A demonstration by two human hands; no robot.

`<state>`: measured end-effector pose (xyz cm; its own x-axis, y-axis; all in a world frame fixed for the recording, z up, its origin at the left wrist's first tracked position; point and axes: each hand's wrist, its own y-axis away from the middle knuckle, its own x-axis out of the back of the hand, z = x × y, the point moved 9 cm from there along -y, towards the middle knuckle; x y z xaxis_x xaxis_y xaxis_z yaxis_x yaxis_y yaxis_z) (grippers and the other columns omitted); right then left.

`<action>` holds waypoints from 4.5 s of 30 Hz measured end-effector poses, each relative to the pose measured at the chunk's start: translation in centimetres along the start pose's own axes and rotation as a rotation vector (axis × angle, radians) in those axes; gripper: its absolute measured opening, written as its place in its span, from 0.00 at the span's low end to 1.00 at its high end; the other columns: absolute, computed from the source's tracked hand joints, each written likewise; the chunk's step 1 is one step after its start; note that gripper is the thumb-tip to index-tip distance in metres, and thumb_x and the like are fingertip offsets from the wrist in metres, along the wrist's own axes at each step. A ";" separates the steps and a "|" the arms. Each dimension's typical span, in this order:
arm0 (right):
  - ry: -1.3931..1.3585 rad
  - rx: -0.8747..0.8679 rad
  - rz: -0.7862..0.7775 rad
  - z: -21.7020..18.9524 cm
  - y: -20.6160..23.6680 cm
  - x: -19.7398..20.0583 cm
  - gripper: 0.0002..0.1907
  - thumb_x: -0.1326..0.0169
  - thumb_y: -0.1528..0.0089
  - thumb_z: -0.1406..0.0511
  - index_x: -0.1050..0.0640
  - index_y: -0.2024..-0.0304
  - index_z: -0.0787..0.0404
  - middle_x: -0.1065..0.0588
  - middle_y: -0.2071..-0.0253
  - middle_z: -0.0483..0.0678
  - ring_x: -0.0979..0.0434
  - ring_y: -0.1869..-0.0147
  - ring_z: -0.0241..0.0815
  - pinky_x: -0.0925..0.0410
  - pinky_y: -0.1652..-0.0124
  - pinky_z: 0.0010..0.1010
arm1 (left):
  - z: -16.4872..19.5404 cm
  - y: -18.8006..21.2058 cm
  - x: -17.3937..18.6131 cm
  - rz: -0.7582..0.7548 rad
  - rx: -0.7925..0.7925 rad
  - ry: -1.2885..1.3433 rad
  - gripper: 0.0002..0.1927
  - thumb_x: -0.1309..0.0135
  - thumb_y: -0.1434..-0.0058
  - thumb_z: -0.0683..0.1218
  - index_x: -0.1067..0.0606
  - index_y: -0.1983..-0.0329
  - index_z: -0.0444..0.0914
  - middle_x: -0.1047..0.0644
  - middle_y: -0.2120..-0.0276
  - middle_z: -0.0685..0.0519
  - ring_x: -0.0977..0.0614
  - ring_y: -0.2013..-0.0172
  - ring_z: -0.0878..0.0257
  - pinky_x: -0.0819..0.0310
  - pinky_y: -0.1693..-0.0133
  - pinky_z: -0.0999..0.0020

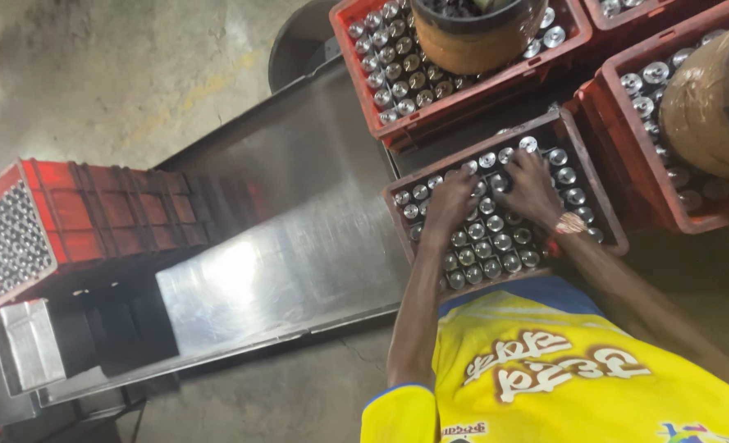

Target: The person places small dark objects into the cavities of a red plastic mold tray. They then use a cylindrical tool to press the objects into the cavities. The person repeats this process for multiple trays on a conveyor belt.

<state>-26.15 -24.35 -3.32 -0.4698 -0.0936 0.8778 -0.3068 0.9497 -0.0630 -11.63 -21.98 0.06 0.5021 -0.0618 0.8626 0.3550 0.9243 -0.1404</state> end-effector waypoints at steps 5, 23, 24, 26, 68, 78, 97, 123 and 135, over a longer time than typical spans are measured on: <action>-0.962 -0.300 -0.015 5.0 3.4 2.9 0.26 0.36 0.42 0.56 0.22 0.44 0.59 0.28 0.49 0.48 0.27 0.41 0.42 0.31 0.46 0.37 | -5.2 4.8 2.8 0.327 0.470 0.749 0.24 0.33 0.46 0.46 0.22 0.47 0.33 0.25 0.52 0.45 0.21 0.54 0.54 0.23 0.51 0.63; -0.204 -0.034 0.029 2.3 0.3 2.3 0.14 0.38 0.38 0.65 0.21 0.51 0.62 0.29 0.45 0.52 0.26 0.39 0.55 0.28 0.46 0.46 | 1.4 -1.0 -1.1 0.166 0.220 0.277 0.12 0.42 0.41 0.37 0.21 0.53 0.31 0.23 0.56 0.41 0.19 0.56 0.45 0.22 0.53 0.53; -0.042 -0.045 0.061 2.9 0.2 2.9 0.15 0.36 0.42 0.65 0.21 0.54 0.63 0.30 0.44 0.55 0.30 0.33 0.58 0.31 0.45 0.51 | 2.2 -1.6 -1.2 0.169 0.155 0.218 0.13 0.43 0.41 0.37 0.21 0.52 0.31 0.23 0.55 0.41 0.19 0.55 0.46 0.22 0.52 0.52; 0.173 -0.018 0.070 3.5 -0.1 3.2 0.20 0.34 0.49 0.63 0.20 0.56 0.64 0.32 0.40 0.59 0.37 0.29 0.61 0.36 0.45 0.58 | 3.9 -3.5 -2.7 0.069 0.091 0.062 0.15 0.44 0.41 0.36 0.21 0.50 0.32 0.24 0.54 0.40 0.19 0.55 0.45 0.22 0.53 0.51; -0.136 -0.097 0.015 5.2 -0.3 6.1 0.14 0.39 0.46 0.72 0.20 0.57 0.65 0.27 0.44 0.60 0.21 0.57 0.66 0.26 0.58 0.49 | 3.5 -4.6 -5.3 0.038 0.302 0.426 0.10 0.43 0.38 0.39 0.20 0.54 0.30 0.21 0.56 0.41 0.16 0.60 0.50 0.18 0.56 0.58; 0.508 0.002 -0.348 4.8 -3.6 0.6 0.06 0.39 0.47 0.70 0.16 0.67 0.63 0.22 0.60 0.61 0.15 0.60 0.53 0.22 0.63 0.40 | 5.6 -5.3 -6.0 0.050 0.194 0.332 0.13 0.42 0.40 0.41 0.22 0.55 0.29 0.23 0.57 0.41 0.20 0.56 0.49 0.22 0.52 0.54; -0.565 -0.480 -0.008 7.7 4.6 3.5 0.22 0.37 0.38 0.59 0.28 0.47 0.59 0.27 0.48 0.60 0.24 0.57 0.57 0.31 0.60 0.47 | -1.4 10.1 3.4 0.289 0.471 0.026 0.11 0.44 0.38 0.43 0.21 0.53 0.35 0.27 0.47 0.45 0.30 0.44 0.47 0.39 0.42 0.44; 0.509 0.149 -0.173 5.1 0.6 4.0 0.17 0.37 0.46 0.64 0.19 0.54 0.57 0.27 0.47 0.47 0.29 0.45 0.55 0.35 0.49 0.48 | -6.9 14.1 2.3 0.238 0.642 -0.038 0.26 0.39 0.47 0.47 0.27 0.46 0.31 0.41 0.30 0.35 0.38 0.34 0.34 0.46 0.37 0.33; 0.377 0.258 -0.098 2.2 -1.2 5.7 0.15 0.38 0.50 0.70 0.17 0.59 0.62 0.28 0.40 0.60 0.26 0.53 0.57 0.28 0.57 0.45 | -6.7 14.1 2.9 0.242 0.684 -0.082 0.35 0.38 0.50 0.47 0.28 0.37 0.33 0.40 0.31 0.35 0.38 0.36 0.33 0.44 0.39 0.29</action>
<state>-30.31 -26.66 0.66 -0.1092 -0.0181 0.9939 -0.5531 0.8319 -0.0456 0.14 -11.64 -2.72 0.4340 0.1776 0.8832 -0.3437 0.9389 -0.0199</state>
